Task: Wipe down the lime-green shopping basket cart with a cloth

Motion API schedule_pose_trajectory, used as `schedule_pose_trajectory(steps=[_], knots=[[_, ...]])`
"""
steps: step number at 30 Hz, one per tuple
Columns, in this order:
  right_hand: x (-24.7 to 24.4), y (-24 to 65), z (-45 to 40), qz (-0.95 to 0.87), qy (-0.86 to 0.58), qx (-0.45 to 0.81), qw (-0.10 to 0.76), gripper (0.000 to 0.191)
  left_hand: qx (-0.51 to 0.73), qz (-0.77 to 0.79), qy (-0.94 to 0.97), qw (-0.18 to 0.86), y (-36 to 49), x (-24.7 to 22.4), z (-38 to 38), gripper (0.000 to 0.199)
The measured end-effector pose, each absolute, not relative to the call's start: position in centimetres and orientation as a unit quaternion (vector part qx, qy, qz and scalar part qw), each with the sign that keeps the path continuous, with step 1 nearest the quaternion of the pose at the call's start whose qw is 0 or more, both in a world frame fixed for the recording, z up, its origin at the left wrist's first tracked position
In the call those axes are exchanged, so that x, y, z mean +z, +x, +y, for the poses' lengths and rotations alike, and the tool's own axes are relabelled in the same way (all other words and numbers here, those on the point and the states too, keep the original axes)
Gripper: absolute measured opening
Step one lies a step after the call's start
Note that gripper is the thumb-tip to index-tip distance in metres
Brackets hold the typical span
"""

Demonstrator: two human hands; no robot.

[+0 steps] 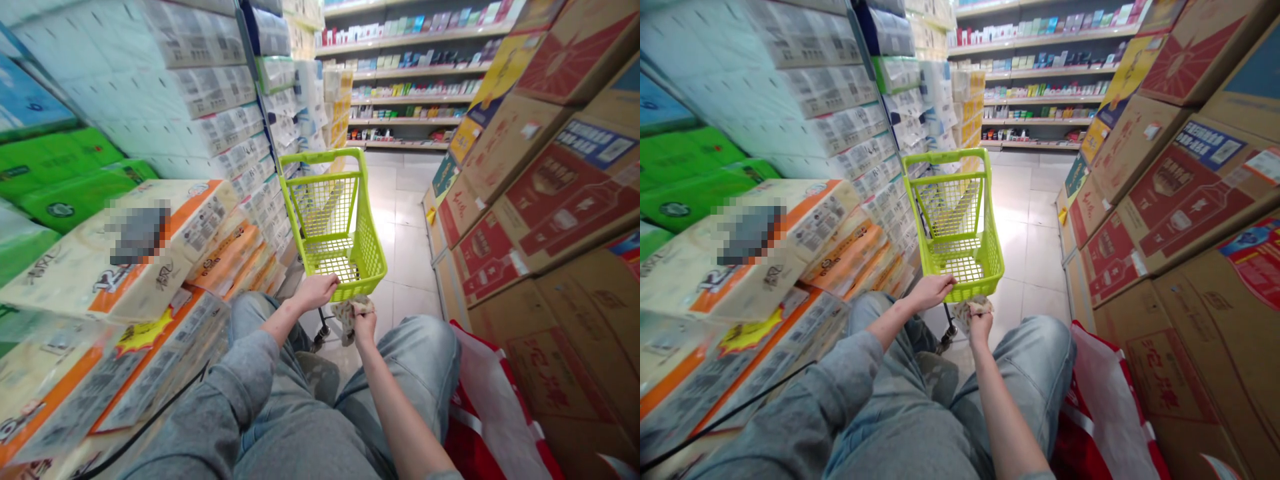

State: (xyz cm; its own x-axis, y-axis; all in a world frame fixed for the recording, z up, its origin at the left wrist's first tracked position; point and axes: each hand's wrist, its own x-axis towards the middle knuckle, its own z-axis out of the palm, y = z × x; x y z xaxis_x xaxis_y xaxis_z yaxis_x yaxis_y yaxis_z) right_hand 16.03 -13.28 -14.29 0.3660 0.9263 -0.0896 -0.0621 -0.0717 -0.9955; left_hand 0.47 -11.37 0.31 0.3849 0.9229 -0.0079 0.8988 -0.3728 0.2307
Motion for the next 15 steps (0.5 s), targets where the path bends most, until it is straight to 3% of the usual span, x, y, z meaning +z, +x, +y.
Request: schedule_pose_trajectory(steps=[7,10,15], knots=[[-12.3,12.8,-11.2,-0.317,-0.539,0.468,0.625,0.031,0.078,0.562,0.819,0.092,0.9,0.3,-11.8,0.022],[-12.7,12.8,-10.9,-0.318,-0.55,0.437,0.636,0.028,0.079,0.564,0.817,0.089,1.0,0.3,-11.9,0.022],[-15.0,15.1,-11.7,-0.262,-0.513,0.519,0.631,0.034,0.085,0.557,0.821,0.096,0.7,0.3,-11.9,0.023]])
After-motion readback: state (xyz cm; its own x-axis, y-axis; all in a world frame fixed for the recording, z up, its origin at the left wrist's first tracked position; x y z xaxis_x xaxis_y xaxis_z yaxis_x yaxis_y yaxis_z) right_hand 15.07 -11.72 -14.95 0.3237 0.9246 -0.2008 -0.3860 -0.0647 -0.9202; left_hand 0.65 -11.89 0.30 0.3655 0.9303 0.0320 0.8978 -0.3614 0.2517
